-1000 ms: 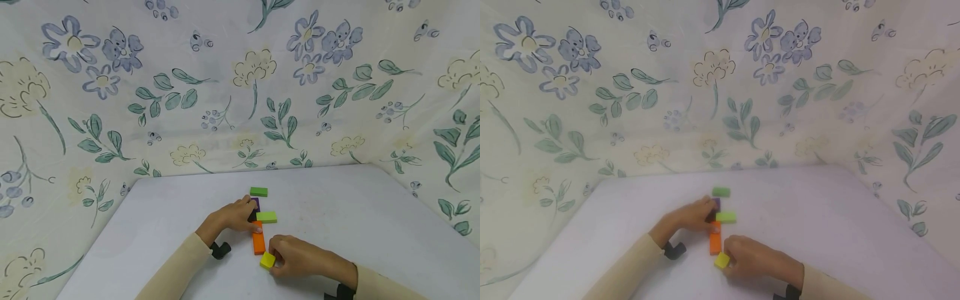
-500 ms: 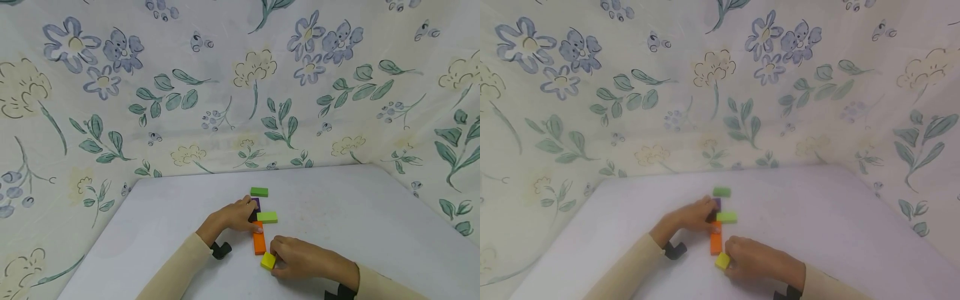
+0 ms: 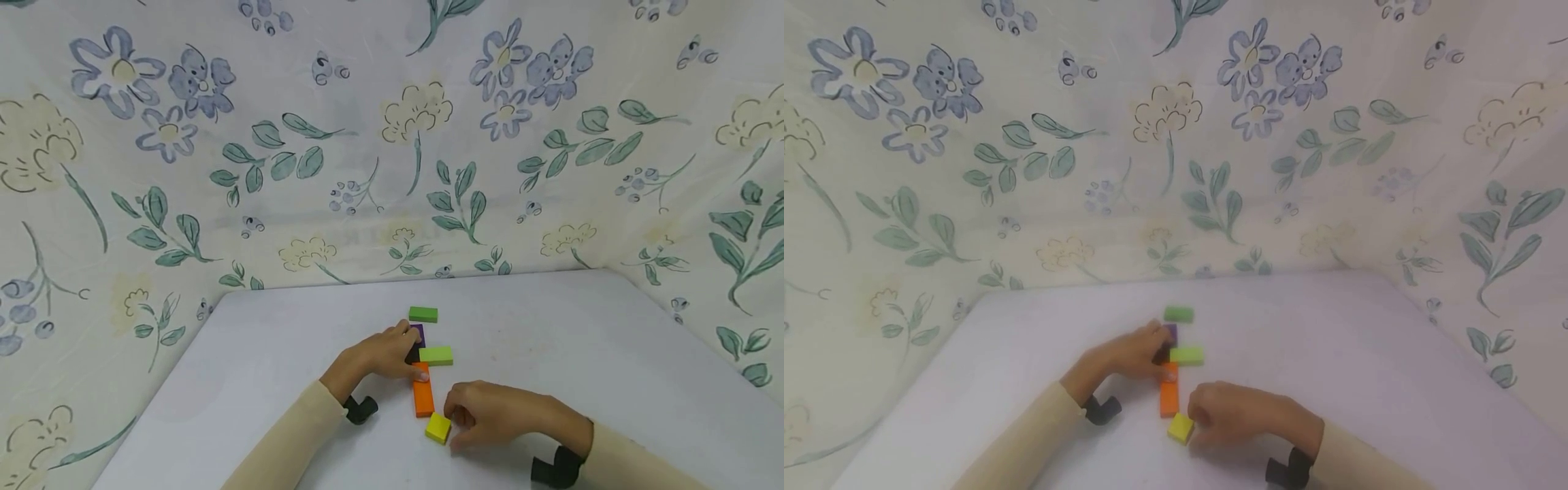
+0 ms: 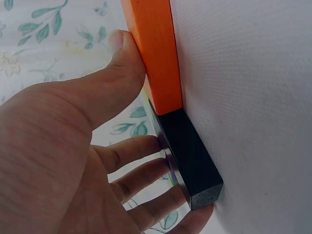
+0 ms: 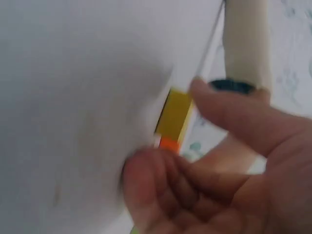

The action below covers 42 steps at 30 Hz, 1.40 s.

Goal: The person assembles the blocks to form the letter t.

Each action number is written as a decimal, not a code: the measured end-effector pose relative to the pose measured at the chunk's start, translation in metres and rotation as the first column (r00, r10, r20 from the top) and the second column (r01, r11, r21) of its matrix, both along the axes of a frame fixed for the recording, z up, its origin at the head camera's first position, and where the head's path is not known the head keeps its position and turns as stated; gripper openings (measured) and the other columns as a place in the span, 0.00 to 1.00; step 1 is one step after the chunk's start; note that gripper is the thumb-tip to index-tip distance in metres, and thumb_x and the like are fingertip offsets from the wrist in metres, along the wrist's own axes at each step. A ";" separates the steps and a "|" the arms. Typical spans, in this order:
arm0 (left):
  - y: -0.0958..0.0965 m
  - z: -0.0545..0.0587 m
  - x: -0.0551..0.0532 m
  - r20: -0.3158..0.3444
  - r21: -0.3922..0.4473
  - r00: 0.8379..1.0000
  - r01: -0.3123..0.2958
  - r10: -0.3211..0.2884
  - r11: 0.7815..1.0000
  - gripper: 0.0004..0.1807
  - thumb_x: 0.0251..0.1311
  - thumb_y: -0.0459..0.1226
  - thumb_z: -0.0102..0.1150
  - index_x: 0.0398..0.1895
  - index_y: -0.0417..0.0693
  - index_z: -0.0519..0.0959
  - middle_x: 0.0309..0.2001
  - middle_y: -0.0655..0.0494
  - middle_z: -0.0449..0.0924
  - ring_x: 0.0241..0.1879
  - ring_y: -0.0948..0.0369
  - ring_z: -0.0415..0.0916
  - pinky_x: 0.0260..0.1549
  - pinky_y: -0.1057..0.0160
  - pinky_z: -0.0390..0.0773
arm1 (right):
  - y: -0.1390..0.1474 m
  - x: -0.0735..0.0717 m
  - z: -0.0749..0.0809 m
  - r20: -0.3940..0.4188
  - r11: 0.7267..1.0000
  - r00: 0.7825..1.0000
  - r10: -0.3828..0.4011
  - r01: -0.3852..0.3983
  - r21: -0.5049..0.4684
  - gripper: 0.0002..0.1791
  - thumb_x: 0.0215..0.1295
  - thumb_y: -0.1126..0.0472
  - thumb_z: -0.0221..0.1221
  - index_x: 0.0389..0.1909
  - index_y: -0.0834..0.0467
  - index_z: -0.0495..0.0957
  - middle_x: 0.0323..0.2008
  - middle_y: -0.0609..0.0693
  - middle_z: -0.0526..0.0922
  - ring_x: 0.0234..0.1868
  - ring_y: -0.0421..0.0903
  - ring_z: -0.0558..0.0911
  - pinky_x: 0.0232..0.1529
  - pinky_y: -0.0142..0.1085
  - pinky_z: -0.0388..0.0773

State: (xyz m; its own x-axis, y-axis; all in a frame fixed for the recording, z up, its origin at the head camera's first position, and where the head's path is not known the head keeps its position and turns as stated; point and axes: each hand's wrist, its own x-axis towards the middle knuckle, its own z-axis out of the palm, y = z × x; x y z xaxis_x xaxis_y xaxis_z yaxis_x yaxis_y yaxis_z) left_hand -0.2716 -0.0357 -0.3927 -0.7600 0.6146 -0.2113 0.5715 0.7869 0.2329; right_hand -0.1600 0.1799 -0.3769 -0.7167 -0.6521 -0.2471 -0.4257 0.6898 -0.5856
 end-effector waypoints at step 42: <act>-0.005 0.012 0.012 0.030 0.010 0.999 -0.018 0.018 1.000 0.45 0.54 0.65 0.64 0.67 0.47 0.69 0.71 0.45 0.62 0.62 0.53 0.70 0.65 0.50 0.73 | 0.013 -0.166 -0.014 -0.255 0.948 0.913 -0.318 0.300 -0.107 0.16 0.65 0.59 0.66 0.50 0.61 0.80 0.43 0.52 0.85 0.43 0.45 0.82 0.51 0.40 0.83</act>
State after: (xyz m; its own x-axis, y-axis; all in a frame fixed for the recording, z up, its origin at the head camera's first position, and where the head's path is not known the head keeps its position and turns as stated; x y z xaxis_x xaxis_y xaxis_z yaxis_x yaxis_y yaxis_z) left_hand -0.2597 -0.0407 -0.3812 -0.7647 0.6028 -0.2277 0.5498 0.7947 0.2574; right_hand -0.3264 0.1934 -0.3909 -0.9184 -0.3953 0.0150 -0.3430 0.7769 -0.5280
